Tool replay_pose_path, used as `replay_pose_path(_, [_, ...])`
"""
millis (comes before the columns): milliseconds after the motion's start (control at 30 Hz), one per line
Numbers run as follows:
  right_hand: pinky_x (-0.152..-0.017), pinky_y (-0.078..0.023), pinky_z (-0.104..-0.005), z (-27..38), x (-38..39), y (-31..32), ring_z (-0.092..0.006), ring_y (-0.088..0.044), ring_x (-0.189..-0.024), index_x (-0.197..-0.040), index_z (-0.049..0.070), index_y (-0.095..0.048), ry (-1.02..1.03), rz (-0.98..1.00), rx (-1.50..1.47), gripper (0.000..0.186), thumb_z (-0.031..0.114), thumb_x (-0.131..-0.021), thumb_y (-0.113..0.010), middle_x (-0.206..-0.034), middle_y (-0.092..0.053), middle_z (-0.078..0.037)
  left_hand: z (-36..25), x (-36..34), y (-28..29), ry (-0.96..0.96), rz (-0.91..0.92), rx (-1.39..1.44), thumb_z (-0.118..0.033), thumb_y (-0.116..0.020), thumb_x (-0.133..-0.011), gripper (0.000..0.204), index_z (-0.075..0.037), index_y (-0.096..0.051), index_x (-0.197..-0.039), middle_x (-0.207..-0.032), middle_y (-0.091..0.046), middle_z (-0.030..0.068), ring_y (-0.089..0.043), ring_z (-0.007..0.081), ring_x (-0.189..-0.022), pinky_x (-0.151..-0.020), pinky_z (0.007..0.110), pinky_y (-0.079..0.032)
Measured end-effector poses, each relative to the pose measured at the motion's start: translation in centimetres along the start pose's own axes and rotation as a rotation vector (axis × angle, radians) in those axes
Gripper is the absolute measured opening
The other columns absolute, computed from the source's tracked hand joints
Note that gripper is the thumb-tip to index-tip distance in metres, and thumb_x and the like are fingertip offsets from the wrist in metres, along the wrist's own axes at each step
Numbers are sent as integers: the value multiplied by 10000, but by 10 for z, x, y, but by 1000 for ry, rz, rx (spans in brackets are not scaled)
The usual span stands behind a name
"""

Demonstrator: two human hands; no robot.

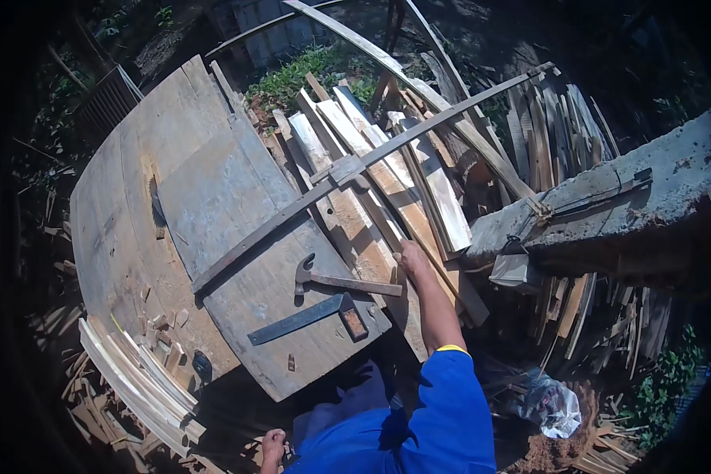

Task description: The person uses a tape measure and a pencil to mark lengths on pieces of wood while at a workbench, moving individual boards into position to mark them.

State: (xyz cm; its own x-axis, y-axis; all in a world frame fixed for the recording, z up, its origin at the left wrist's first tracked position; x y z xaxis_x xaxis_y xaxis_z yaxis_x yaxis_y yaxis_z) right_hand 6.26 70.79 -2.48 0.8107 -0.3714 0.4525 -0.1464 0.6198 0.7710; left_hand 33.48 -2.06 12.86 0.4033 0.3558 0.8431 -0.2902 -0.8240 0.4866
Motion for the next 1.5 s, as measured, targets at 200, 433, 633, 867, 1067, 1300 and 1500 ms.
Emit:
replay_pose_path(200, [-875, -584, -445, 11, -18, -10, -363, -643, -1038, -1243, 47, -543, 59, -116, 365, 498, 296, -862, -745, -1082, -624, -195, 4, 16, -53, 59, 58, -56, -161, -719, -948, 184, -31, -712, -1079, -825, -635, 12, -623, 111, -690, -611, 282, -550])
replay_pose_path(433, [-681, -605, -368, 15, -24, -6, -293, -635, -929, -1308, -43, -542, 101, -286, 482, 416, 79, -912, -577, -963, -602, -130, -30, 21, -84, 27, 94, -98, -178, -727, -944, 211, -30, -719, -1095, -853, -654, 16, -619, 103, -757, -681, 286, -541])
replay_pose_path(633, [-819, -596, -494, -5, -17, 12, -405, -648, -1016, -1075, -7, -534, -44, -185, 238, 470, 197, -737, -789, -993, -620, -217, -44, 25, -85, -70, 44, -104, -190, -734, -932, 241, -33, -729, -1115, -860, -670, 15, -625, 107, -769, -707, 285, -537])
replay_pose_path(867, [-738, -545, -374, -43, 91, 4, -244, -684, -802, -1299, -13, -526, -182, 325, -738, 537, 230, -836, -651, -972, -652, -150, -91, 21, -104, -166, 76, -232, -267, -727, -902, 351, -28, -715, -1159, -930, -727, 103, -685, 195, -817, -769, 344, -556])
replay_pose_path(1067, [-905, -537, -371, -58, 228, 52, -261, -712, -1024, -1286, 17, -653, -255, 272, -437, 668, 353, -739, -839, -1076, -739, -164, -171, 30, -111, -437, 195, -403, -362, -721, -891, 439, -32, -724, -1180, -976, -748, 142, -712, 241, -909, -841, 361, -553])
replay_pose_path(1300, [-843, -533, -348, -117, 472, 44, -164, -651, -919, -1296, 6, -617, -328, 148, -765, 693, 249, -716, -908, -1006, -697, -78, -229, 59, -149, -520, 620, -437, -381, -683, -969, 435, -93, -685, -1296, -1038, -750, 66, -687, 148, -939, -824, 315, -541])
replay_pose_path(1500, [-808, -539, -372, -163, 691, 0, -205, -659, -927, -1251, 7, -632, -552, -1, -645, 637, 256, -727, -894, -950, -689, -108, -258, 129, -206, -918, 961, -488, -507, -649, -972, 519, -113, -668, -1309, -1042, -738, 106, -669, 200, -882, -786, 343, -531])
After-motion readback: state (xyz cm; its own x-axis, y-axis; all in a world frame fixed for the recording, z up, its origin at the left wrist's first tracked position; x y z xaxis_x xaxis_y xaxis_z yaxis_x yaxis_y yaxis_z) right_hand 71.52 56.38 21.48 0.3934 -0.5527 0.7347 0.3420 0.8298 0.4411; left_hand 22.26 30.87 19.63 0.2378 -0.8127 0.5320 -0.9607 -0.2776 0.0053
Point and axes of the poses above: each hand's wrist, its own x-axis away from the middle knuckle, its own y-axis out of the back of the hand, z = x × y, the point moved 8 cm from there along -x, towards the middle knuckle
